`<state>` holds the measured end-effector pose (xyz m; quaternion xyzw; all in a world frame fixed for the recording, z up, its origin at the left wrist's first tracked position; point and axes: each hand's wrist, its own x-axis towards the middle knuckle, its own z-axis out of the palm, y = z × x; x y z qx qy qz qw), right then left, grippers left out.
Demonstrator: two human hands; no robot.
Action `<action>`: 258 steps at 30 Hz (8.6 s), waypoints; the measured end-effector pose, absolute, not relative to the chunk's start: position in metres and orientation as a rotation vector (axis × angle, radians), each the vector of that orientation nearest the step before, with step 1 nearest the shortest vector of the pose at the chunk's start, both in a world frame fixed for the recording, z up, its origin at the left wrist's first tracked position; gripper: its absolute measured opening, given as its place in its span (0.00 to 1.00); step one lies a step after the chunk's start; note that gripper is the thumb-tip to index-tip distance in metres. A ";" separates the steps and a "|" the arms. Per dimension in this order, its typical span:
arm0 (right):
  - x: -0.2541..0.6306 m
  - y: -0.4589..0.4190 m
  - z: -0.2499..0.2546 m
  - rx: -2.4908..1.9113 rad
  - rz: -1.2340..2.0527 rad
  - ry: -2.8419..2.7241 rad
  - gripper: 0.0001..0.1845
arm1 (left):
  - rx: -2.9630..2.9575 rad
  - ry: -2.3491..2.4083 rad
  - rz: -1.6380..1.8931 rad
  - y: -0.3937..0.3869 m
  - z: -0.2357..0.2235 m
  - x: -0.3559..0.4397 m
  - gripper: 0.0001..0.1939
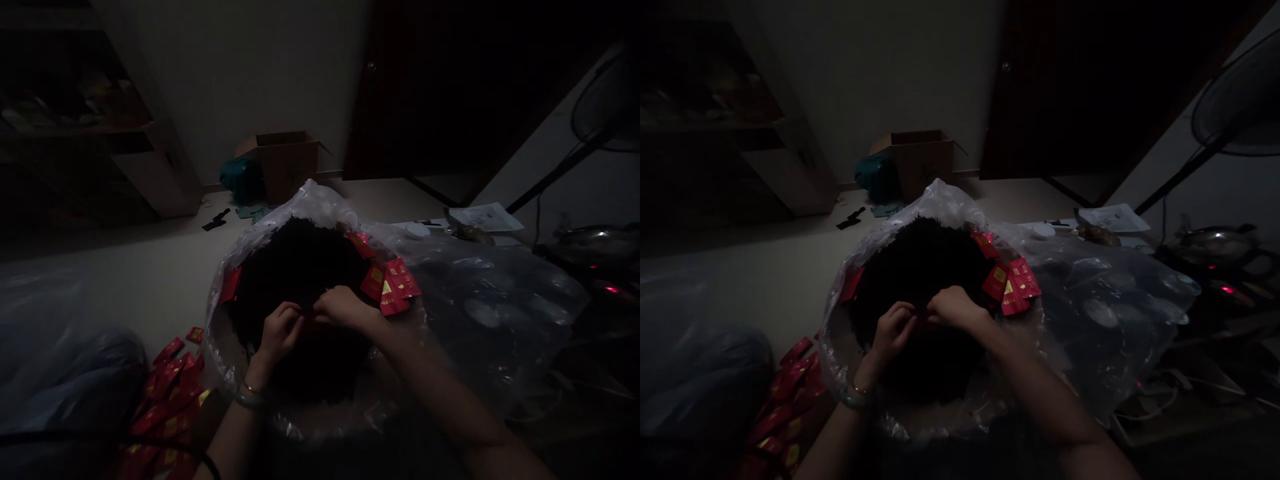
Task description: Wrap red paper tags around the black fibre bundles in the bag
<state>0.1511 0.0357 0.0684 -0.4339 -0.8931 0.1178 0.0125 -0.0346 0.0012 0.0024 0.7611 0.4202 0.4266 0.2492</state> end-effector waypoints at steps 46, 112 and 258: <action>0.136 0.034 0.021 -1.332 1.189 -1.456 0.12 | 1.109 1.007 0.688 0.002 0.000 -0.025 0.16; 0.135 0.065 0.086 -1.267 0.890 -2.279 0.05 | 1.526 1.231 0.907 0.008 -0.005 -0.025 0.15; 0.163 0.023 0.051 -1.284 1.062 -2.291 0.17 | 0.944 1.209 1.047 0.010 -0.001 -0.026 0.25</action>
